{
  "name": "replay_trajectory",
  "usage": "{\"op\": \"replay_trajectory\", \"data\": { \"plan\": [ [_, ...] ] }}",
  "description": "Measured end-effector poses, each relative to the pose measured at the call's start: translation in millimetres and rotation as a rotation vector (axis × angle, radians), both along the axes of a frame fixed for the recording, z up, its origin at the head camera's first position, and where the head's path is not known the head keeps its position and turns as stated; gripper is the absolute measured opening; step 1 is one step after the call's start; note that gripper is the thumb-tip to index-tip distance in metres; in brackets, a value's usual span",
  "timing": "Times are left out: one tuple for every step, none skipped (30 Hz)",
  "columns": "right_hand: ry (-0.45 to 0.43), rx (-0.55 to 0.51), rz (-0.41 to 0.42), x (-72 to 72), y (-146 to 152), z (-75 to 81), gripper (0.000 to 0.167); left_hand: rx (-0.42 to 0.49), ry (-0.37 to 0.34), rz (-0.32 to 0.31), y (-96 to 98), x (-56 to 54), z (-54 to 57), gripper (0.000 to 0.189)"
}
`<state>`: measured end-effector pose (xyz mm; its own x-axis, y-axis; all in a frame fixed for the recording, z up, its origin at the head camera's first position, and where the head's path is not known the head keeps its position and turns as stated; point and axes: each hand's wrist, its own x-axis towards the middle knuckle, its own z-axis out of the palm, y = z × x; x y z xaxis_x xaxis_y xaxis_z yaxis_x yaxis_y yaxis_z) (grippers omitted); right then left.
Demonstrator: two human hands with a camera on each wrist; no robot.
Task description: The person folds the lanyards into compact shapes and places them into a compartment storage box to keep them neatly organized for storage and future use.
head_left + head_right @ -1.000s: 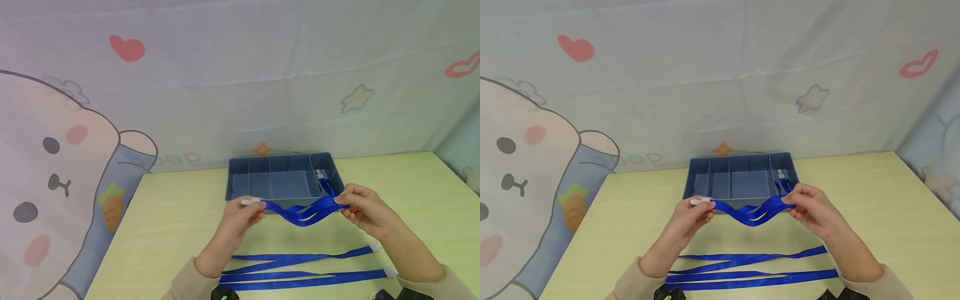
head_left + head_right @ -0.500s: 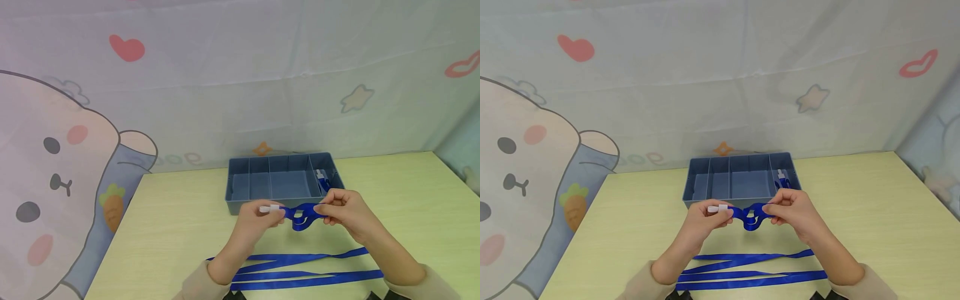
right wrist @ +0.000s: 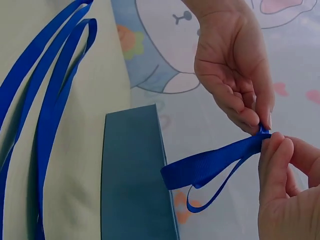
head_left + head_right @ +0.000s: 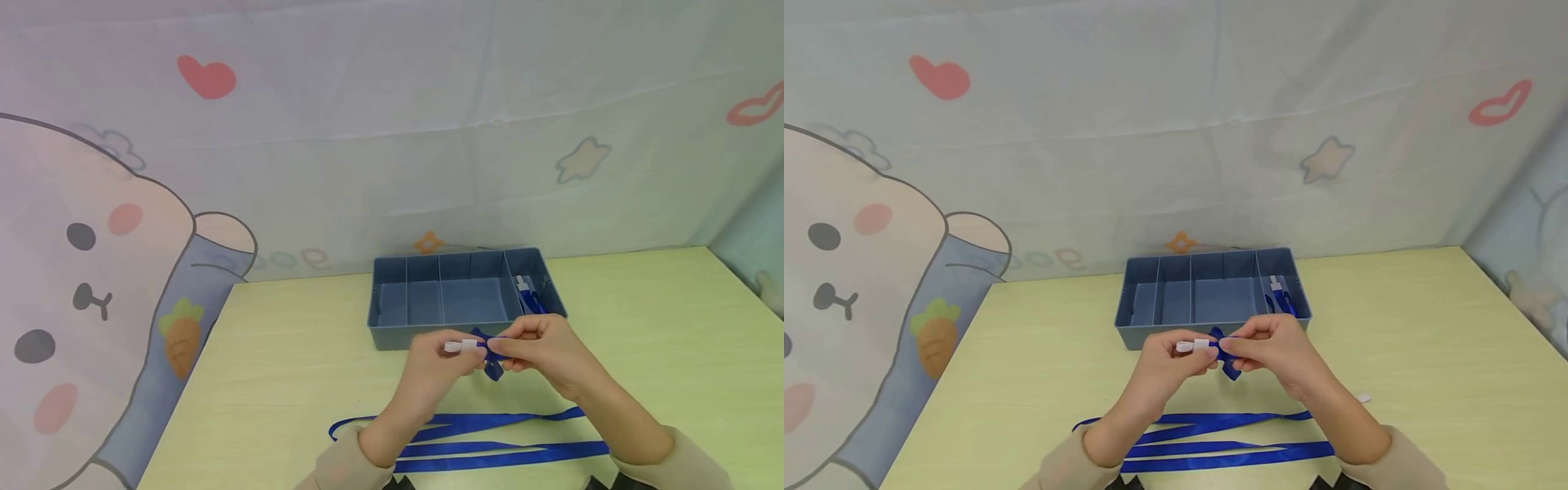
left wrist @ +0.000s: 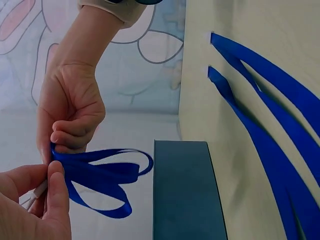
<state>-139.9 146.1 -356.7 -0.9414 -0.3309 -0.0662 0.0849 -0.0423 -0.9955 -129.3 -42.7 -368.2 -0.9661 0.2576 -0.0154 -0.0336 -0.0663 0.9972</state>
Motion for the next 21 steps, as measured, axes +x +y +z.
{"op": "replay_trajectory", "data": {
  "plan": [
    [-0.014,-0.018,0.005,0.0,-0.3,-0.4,0.011,0.004,-0.001,0.002,0.4,-0.2,-0.5,0.016],
    [-0.026,-0.038,0.012,-0.1,-0.4,-1.0,0.011,0.005,-0.003,0.004,0.9,-0.4,-1.1,0.016],
    [-0.039,-0.050,0.015,-0.1,-0.7,-1.3,0.012,0.005,-0.005,0.007,1.1,-0.6,-1.2,0.017],
    [-0.047,-0.060,0.020,-0.2,-0.9,-1.9,0.013,0.005,-0.006,0.011,1.4,-0.6,-1.3,0.017],
    [-0.052,-0.072,0.027,-0.4,-1.0,-2.5,0.014,0.001,-0.007,0.016,1.7,-0.6,-1.3,0.017],
    [-0.056,-0.083,0.034,-0.4,-1.0,-2.9,0.016,0.000,-0.010,0.022,1.9,-0.5,-1.2,0.017],
    [-0.058,-0.093,0.042,-0.4,-0.9,-3.3,0.017,-0.001,-0.015,0.029,1.9,-0.1,-0.9,0.017],
    [-0.053,-0.105,0.053,-0.3,-0.7,-3.8,0.019,-0.001,-0.017,0.035,2.0,0.4,-0.4,0.017],
    [-0.044,-0.116,0.065,-0.3,-0.5,-4.4,0.019,0.002,-0.018,0.041,1.9,0.8,-0.2,0.017],
    [-0.029,-0.134,0.082,-0.3,0.0,-5.4,0.019,0.010,-0.021,0.045,1.8,1.3,0.0,0.018],
    [-0.016,-0.143,0.095,-0.3,0.4,-6.2,0.018,0.017,-0.024,0.048,1.5,1.7,0.1,0.018],
    [-0.004,-0.146,0.103,0.0,0.6,-6.7,0.017,0.028,-0.028,0.048,1.4,2.2,0.2,0.019],
    [0.012,-0.145,0.108,0.2,0.7,-7.4,0.017,0.037,-0.031,0.048,1.3,2.6,0.1,0.019],
    [0.027,-0.137,0.107,0.4,0.7,-8.0,0.018,0.048,-0.034,0.046,1.2,2.6,-0.3,0.020],
    [0.038,-0.108,0.092,0.7,-0.2,-8.2,0.015,0.056,-0.041,0.044,1.3,2.5,-0.7,0.021],
    [0.047,-0.076,0.071,1.2,-1.4,-8.1,0.013,0.063,-0.050,0.043,1.4,2.3,-1.0,0.021],
    [0.055,-0.040,0.046,1.8,-2.9,-7.8,0.013,0.066,-0.057,0.045,1.7,2.1,-1.3,0.021],
    [0.068,-0.008,0.020,2.6,-4.6,-7.6,0.016,0.068,-0.061,0.049,2.1,1.9,-1.3,0.021],
    [0.082,0.030,-0.007,3.6,-6.5,-7.2,0.020,0.068,-0.061,0.054,2.5,1.8,-1.3,0.021],
    [0.096,0.070,-0.032,4.5,-8.5,-6.8,0.024,0.071,-0.062,0.060,2.8,1.5,-1.4,0.021],
    [0.112,0.112,-0.056,5.1,-10.4,-6.5,0.028,0.070,-0.064,0.070,3.1,1.6,-1.2,0.020]
  ]
}}
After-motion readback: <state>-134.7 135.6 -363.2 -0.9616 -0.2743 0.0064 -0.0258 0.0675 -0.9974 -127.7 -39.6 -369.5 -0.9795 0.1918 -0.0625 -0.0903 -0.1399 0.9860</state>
